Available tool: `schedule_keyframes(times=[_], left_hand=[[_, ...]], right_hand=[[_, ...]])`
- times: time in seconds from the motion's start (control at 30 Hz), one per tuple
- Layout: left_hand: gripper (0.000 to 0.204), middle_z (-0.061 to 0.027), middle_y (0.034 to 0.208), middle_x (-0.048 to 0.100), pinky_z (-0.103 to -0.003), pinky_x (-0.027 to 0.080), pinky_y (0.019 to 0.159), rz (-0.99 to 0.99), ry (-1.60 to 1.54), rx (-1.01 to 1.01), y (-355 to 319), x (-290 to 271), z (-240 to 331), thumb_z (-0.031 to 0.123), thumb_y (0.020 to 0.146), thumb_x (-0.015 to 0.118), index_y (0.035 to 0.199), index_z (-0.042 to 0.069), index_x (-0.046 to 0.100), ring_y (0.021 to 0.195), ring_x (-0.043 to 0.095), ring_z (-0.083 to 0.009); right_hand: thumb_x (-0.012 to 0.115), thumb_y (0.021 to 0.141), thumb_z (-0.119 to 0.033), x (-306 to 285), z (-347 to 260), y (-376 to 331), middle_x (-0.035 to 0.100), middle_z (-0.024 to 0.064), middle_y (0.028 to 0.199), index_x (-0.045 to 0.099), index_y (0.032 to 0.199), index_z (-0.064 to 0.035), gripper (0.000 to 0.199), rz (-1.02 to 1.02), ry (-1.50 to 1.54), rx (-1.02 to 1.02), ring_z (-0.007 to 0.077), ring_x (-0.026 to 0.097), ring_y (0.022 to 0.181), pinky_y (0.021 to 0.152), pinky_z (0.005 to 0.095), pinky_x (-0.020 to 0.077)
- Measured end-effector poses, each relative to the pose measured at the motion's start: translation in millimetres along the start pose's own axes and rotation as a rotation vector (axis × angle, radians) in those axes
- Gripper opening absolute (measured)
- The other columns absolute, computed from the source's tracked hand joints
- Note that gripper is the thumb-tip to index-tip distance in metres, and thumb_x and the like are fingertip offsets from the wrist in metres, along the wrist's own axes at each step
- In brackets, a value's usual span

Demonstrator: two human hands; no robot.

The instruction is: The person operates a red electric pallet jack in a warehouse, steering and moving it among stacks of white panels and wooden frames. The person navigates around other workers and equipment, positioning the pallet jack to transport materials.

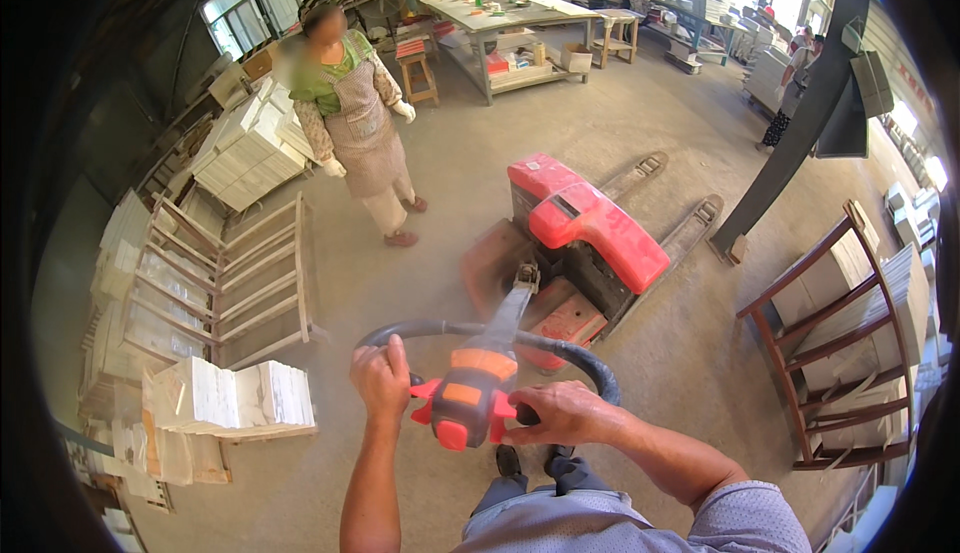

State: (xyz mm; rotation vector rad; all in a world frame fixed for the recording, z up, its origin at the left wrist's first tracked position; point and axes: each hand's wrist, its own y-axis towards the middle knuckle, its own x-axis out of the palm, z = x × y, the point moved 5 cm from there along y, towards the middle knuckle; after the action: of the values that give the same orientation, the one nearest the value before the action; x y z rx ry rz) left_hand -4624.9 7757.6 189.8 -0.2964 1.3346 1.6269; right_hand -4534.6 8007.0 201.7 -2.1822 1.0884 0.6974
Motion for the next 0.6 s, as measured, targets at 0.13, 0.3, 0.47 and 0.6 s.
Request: schedule_keyframes(times=[0.13,0.3,0.47,0.6], left_hand=[[0.045,-0.0135,0.055,0.057,-0.046,0.046,0.067,-0.005,-0.01,0.015,-1,2,-2,0.019,0.099,0.056,0.056,0.005,0.06,0.056,0.056,-0.0339],[0.045,-0.0139,0.055,0.057,-0.045,0.046,0.068,0.007,0.006,0.034,-3,2,0,0.019,0.099,0.056,0.056,0.005,0.06,0.056,0.057,-0.0337],[0.045,-0.0133,0.055,0.059,-0.046,0.045,0.068,0.016,0.014,0.039,-6,0,3,0.02,0.098,0.055,0.055,0.007,0.062,0.055,0.057,-0.0323],[0.046,-0.013,0.058,0.063,-0.045,0.045,0.068,0.0,0.021,0.034,-10,-1,2,0.022,0.097,0.055,0.054,0.008,0.062,0.055,0.059,-0.0323]], right_hand=[[0.07,0.083,-0.056,-1,-4,-1,0.071,0.0109,0.093,0.065,0.101,-0.0082,0.052,-0.052,-0.057,0.118,0.0326,0.069,0.09,0.075,0.0436,0.0509],[0.071,0.081,-0.057,-1,-11,-6,0.072,0.0112,0.093,0.066,0.099,-0.0096,0.051,-0.075,-0.097,0.235,0.0325,0.069,0.091,0.077,0.0434,0.0512],[0.071,0.079,-0.06,2,-17,-9,0.068,0.0151,0.078,0.064,0.094,-0.0096,0.053,0.029,-0.157,0.222,0.0344,0.068,0.078,0.071,0.0451,0.0502],[0.069,0.081,-0.057,10,-15,-11,0.071,0.014,0.087,0.065,0.097,-0.0124,0.047,-0.009,-0.199,0.287,0.0346,0.069,0.087,0.077,0.045,0.0516]])
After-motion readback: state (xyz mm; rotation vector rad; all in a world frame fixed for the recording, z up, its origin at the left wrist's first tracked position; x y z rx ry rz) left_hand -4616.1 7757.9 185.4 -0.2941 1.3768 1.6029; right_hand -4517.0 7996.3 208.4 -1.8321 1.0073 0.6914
